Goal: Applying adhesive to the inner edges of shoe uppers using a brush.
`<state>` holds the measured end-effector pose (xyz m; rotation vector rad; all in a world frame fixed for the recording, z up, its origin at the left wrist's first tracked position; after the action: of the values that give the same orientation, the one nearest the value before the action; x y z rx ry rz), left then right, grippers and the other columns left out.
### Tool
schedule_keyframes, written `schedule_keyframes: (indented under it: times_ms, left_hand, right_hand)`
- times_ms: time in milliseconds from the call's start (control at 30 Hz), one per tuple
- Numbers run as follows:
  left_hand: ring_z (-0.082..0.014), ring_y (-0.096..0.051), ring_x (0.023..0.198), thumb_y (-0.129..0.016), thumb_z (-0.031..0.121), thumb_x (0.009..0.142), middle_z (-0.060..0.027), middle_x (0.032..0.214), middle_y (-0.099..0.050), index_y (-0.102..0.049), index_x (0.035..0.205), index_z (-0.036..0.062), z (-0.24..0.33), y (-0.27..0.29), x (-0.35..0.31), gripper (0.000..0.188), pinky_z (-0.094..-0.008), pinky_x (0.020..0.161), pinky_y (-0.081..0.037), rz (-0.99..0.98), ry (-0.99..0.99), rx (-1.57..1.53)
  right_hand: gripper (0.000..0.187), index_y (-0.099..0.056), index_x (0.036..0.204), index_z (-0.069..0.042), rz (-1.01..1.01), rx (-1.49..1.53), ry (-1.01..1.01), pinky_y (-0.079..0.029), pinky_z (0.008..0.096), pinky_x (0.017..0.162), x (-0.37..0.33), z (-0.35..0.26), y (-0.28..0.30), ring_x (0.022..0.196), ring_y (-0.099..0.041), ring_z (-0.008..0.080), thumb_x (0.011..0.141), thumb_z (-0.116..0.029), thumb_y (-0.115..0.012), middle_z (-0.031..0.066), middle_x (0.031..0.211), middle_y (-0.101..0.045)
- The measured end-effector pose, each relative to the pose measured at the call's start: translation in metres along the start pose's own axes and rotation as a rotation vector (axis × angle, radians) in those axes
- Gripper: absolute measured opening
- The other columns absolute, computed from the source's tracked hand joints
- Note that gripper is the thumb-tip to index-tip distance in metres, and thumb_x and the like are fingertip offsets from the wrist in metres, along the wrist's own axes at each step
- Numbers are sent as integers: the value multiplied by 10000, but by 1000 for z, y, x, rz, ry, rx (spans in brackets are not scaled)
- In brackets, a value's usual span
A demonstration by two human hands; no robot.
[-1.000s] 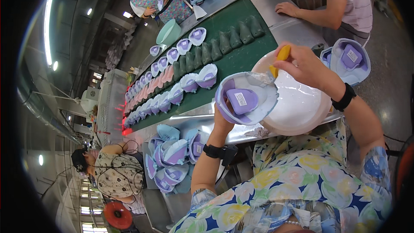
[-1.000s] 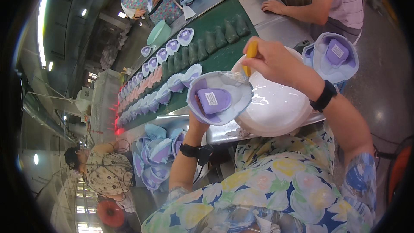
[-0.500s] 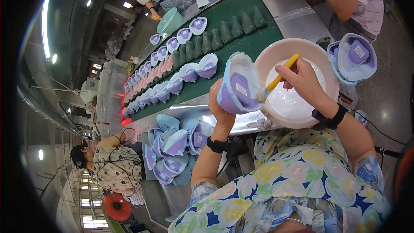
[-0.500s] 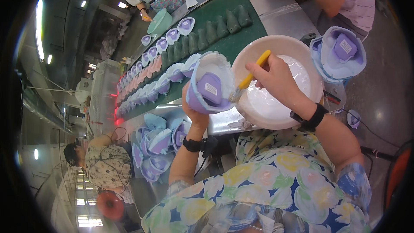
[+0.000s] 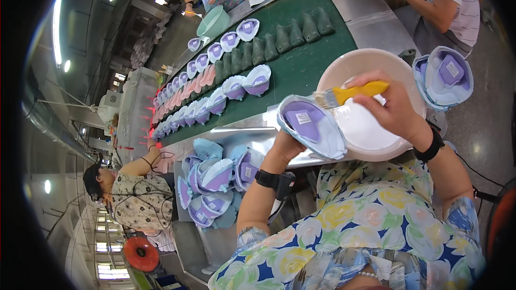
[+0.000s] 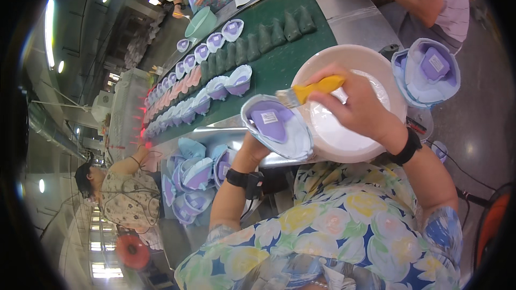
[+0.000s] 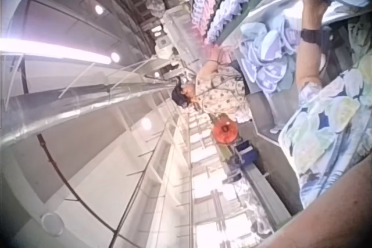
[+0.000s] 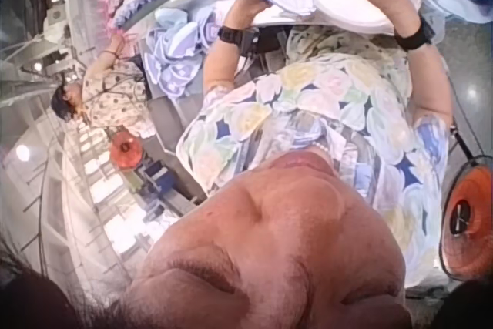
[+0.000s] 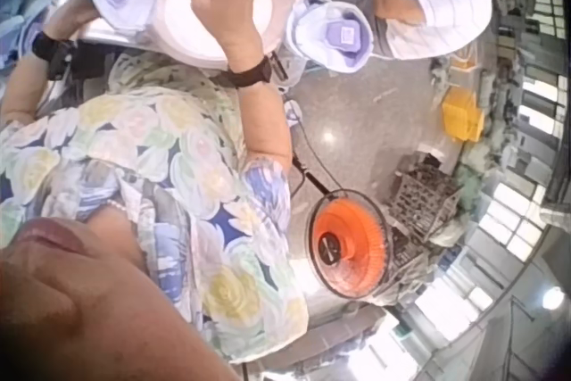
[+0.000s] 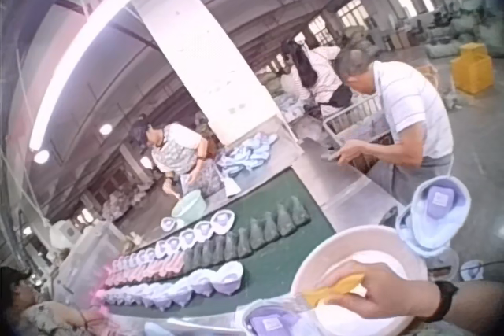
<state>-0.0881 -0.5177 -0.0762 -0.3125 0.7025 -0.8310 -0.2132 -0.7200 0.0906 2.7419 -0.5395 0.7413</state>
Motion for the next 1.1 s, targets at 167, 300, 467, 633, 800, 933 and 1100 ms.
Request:
schedule_keyframes:
  times_ms: [167,300,467,633,800,933,1100]
  left_hand:
    - [-188,-692,1088,-573,343,1028,-80,1245,-665,-553,1352,87,-15,-65,-11,414,-365,918,-606,-170,61,108]
    - [-216,-667,1142,-567,327,1031,-99,1289,-640,-537,1371,83,-9,-56,-5,419,-391,969,-582,-144,61,-138]
    - [-244,-620,1219,-560,333,1028,-92,1334,-609,-521,1397,105,21,-29,-10,436,-419,1023,-545,-18,-217,42]
    - [-225,-591,1249,-591,318,1014,-88,1387,-566,-497,1417,93,32,-31,-10,472,-416,1037,-524,-62,-255,142]
    - [-216,-580,1260,-627,270,990,-107,1405,-554,-470,1438,72,46,-48,-15,515,-407,1052,-516,-57,-364,324]
    - [-230,-569,1269,-747,274,892,-110,1394,-556,-452,1441,66,54,-19,-22,657,-411,1052,-518,14,-469,100]
    - [-207,-645,975,-524,234,1024,-86,1157,-624,-500,1306,84,65,48,-14,320,-336,794,-573,268,-489,5]
  right_hand:
    - [241,-624,1114,-69,-192,-96,257,-535,376,812,15,-35,-40,968,-663,330,917,-152,-734,135,1076,-683]
    - [208,-604,1070,-50,-187,-243,86,-522,387,760,28,-11,-30,873,-660,345,928,-167,-703,172,950,-675]
    - [176,-636,1035,-27,-262,-206,-187,-505,364,693,13,25,-6,752,-667,318,934,-164,-681,166,802,-670]
    - [146,-675,1035,-33,-128,-211,-90,-508,372,745,10,2,12,830,-668,313,927,-130,-685,150,910,-690]
    - [205,-657,1107,-72,-229,-274,204,-510,404,823,10,-16,-14,953,-645,334,910,-114,-697,125,1032,-686]
    - [207,-636,1100,-59,-442,-343,64,-512,421,843,-3,-5,-14,959,-638,359,911,-123,-693,134,1034,-679]
    - [193,-628,1112,-42,-122,-220,-118,-513,355,872,-12,7,34,992,-667,301,929,-68,-684,126,1075,-695]
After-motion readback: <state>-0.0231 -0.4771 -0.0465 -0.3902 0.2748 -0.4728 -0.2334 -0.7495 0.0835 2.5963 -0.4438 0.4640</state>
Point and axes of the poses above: each hand's wrist, its own x-axis towards the middle knuckle, its own y-axis out of the back of the hand, z = x × y, the point moved 10 cm from there along x, towards the middle knuckle
